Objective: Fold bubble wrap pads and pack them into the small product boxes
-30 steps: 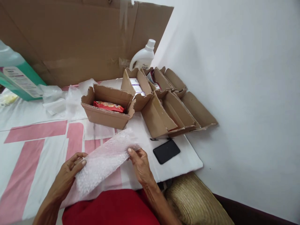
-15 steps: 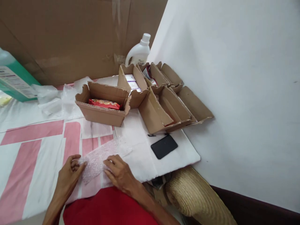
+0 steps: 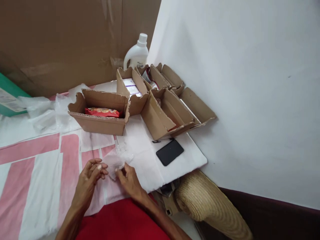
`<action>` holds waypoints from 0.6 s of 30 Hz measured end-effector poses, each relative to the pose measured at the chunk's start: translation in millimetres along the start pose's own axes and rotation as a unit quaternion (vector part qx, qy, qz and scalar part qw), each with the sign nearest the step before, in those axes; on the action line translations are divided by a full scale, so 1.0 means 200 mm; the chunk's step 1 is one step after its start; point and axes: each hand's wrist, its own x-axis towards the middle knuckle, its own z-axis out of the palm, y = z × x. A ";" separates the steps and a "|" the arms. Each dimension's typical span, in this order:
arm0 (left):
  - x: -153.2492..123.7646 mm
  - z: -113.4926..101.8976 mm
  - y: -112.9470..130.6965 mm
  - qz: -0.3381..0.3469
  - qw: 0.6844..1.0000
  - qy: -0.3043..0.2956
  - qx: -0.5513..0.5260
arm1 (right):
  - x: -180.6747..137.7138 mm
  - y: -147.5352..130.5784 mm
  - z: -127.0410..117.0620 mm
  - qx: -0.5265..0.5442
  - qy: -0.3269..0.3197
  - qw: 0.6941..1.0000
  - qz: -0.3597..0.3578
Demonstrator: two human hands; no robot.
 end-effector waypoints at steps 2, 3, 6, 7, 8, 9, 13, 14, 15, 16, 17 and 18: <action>0.01 -0.03 -0.02 0.082 0.989 0.032 0.118 | 0.03 0.00 -0.05 0.008 0.041 0.998 0.051; 0.02 -0.04 -0.04 0.135 0.973 0.041 0.184 | 0.05 0.01 -0.06 0.002 0.054 0.996 0.066; 0.06 -0.06 -0.11 0.316 0.882 0.007 0.351 | 0.10 0.03 -0.09 -0.061 0.065 0.991 0.095; 0.08 -0.06 -0.14 0.368 0.842 -0.017 0.395 | 0.11 0.04 -0.09 -0.099 0.065 0.988 0.102; 0.09 -0.05 -0.16 0.408 0.802 -0.039 0.434 | 0.12 0.05 -0.09 -0.145 0.066 0.981 0.110; 0.11 -0.05 -0.18 0.435 0.766 -0.055 0.471 | 0.13 0.05 -0.09 -0.195 0.068 0.971 0.118; 0.18 -0.04 -0.22 0.473 0.682 -0.070 0.554 | 0.11 0.04 -0.10 -0.336 0.118 0.930 0.086; 0.20 -0.04 -0.22 0.478 0.673 -0.072 0.560 | 0.10 0.03 -0.10 -0.354 0.137 0.924 0.050; 0.21 -0.04 -0.21 0.486 0.665 -0.075 0.562 | 0.08 0.02 -0.11 -0.368 0.147 0.918 0.004; 0.23 -0.04 -0.20 0.495 0.658 -0.080 0.561 | 0.06 0.01 -0.12 -0.382 0.138 0.913 -0.045; 0.24 -0.04 -0.18 0.505 0.652 -0.085 0.559 | 0.04 0.00 -0.12 -0.393 0.110 0.908 -0.092; 0.25 -0.04 -0.17 0.513 0.649 -0.091 0.554 | 0.03 -0.01 -0.13 -0.402 0.070 0.904 -0.129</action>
